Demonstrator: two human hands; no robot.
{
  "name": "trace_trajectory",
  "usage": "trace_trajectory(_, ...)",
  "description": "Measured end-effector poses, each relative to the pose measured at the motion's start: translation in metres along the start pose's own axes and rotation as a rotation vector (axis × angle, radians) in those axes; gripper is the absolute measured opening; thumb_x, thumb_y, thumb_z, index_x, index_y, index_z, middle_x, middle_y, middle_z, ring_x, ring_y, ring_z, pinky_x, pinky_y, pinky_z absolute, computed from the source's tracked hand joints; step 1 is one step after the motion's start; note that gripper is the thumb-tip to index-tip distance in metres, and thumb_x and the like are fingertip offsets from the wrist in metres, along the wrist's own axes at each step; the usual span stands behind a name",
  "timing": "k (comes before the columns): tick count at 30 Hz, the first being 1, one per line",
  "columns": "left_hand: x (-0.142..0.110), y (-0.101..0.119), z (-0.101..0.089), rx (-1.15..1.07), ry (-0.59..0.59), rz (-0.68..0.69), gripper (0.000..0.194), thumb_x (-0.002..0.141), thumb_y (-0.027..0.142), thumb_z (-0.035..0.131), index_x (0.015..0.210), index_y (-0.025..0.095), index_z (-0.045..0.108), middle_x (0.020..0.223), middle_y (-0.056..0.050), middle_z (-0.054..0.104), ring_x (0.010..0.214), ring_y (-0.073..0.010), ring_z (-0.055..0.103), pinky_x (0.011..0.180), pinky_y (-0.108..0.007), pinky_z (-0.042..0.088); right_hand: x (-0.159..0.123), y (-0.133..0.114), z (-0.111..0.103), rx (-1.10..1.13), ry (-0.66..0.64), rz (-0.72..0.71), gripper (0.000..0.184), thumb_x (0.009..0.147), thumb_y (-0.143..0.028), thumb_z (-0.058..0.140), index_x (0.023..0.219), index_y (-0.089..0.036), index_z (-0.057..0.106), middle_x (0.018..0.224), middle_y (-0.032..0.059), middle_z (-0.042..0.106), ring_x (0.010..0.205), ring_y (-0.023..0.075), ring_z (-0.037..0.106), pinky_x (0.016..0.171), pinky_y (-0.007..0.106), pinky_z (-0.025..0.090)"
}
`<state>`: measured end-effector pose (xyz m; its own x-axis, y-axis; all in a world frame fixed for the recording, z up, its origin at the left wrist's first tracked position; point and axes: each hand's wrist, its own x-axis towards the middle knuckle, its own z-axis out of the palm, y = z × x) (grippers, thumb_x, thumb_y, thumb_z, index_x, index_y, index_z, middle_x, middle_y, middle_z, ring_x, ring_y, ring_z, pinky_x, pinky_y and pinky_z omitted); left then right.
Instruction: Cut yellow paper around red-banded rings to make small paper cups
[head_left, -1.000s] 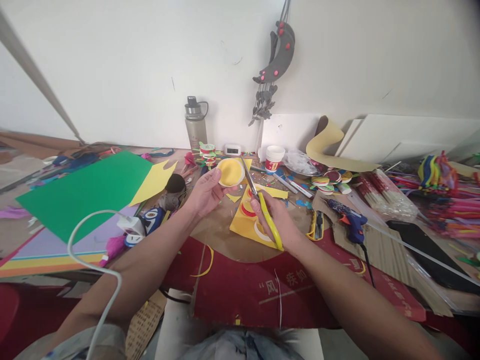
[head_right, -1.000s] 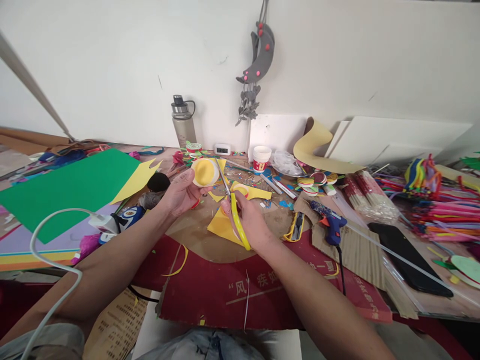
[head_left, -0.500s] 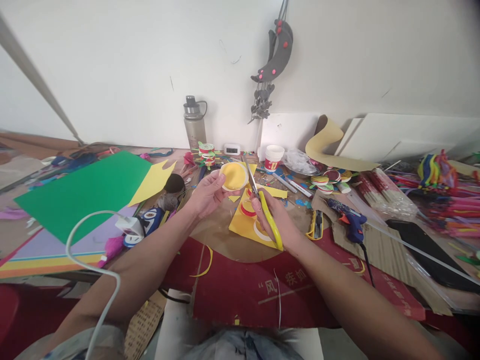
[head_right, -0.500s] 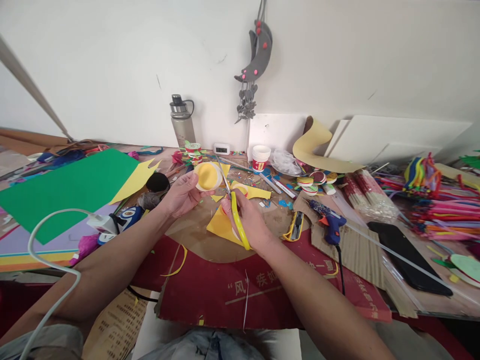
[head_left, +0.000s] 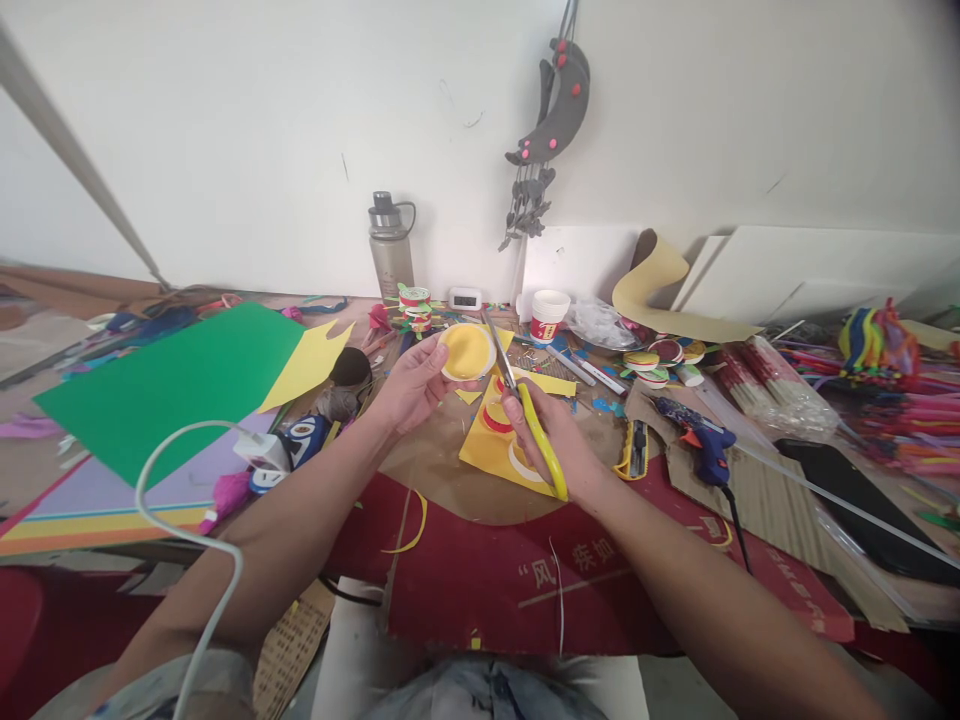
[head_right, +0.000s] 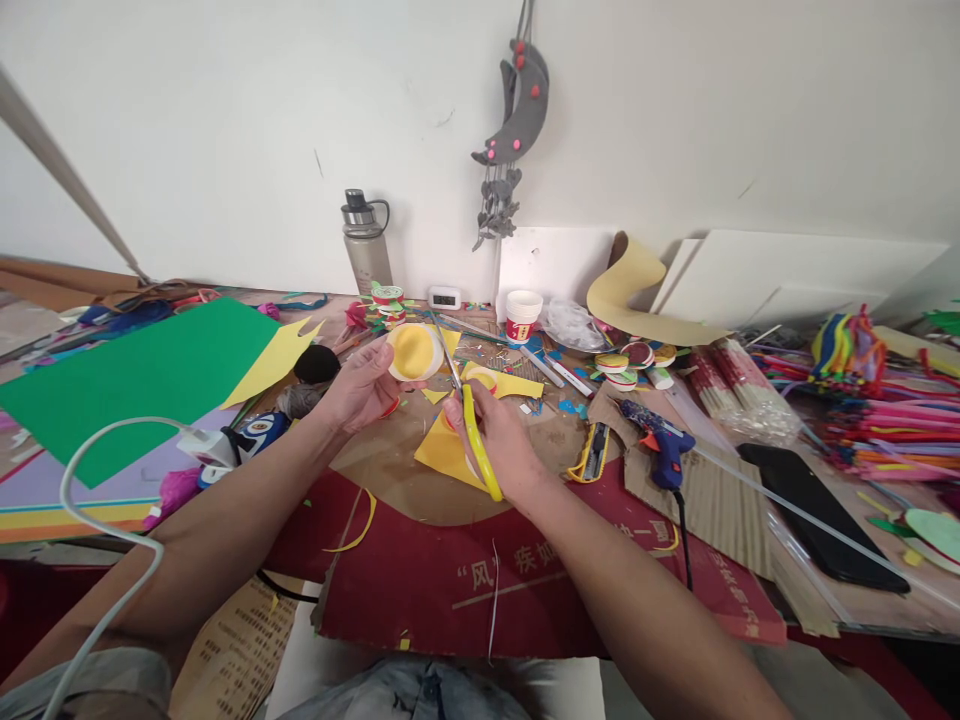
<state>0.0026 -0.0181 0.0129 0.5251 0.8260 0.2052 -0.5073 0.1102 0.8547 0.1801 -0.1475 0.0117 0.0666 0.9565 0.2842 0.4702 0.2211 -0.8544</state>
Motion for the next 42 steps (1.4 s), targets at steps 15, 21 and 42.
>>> trace_trajectory(15,0.003,0.008,-0.001,0.002,0.04,0.051,0.048,0.075,0.046,0.093,0.107,0.013,0.077,0.109,-0.013,0.082,0.111,-0.0296,0.078,0.091,-0.035,0.067,0.005,-0.007,-0.004,-0.107,0.01,-0.111,0.05,0.098,-0.071,0.048,0.076,-0.027,0.041,0.061,-0.0048,0.042,0.055,0.0134,0.036,0.054,0.028,0.031)
trace_trajectory(21,0.004,0.011,-0.001,0.006,0.112,0.038,0.041,0.083,0.04,0.087,0.114,0.014,0.077,0.109,-0.013,0.083,0.112,-0.0306,0.078,0.091,-0.037,0.068,0.005,-0.003,-0.003,-0.12,0.0,-0.106,0.051,0.098,-0.073,0.048,0.076,-0.027,0.042,0.061,-0.0042,0.042,0.056,0.014,0.037,0.054,0.028,0.031)
trace_trajectory(42,0.003,0.015,-0.005,0.062,0.066,0.044,0.044,0.08,0.042,0.089,0.112,0.012,0.08,0.109,-0.015,0.082,0.112,-0.0319,0.078,0.091,-0.037,0.067,0.006,0.009,0.0,-0.124,-0.014,-0.109,0.042,0.1,-0.064,0.049,0.086,-0.024,0.054,0.072,0.0012,0.061,0.062,0.0164,0.052,0.059,0.028,0.041)
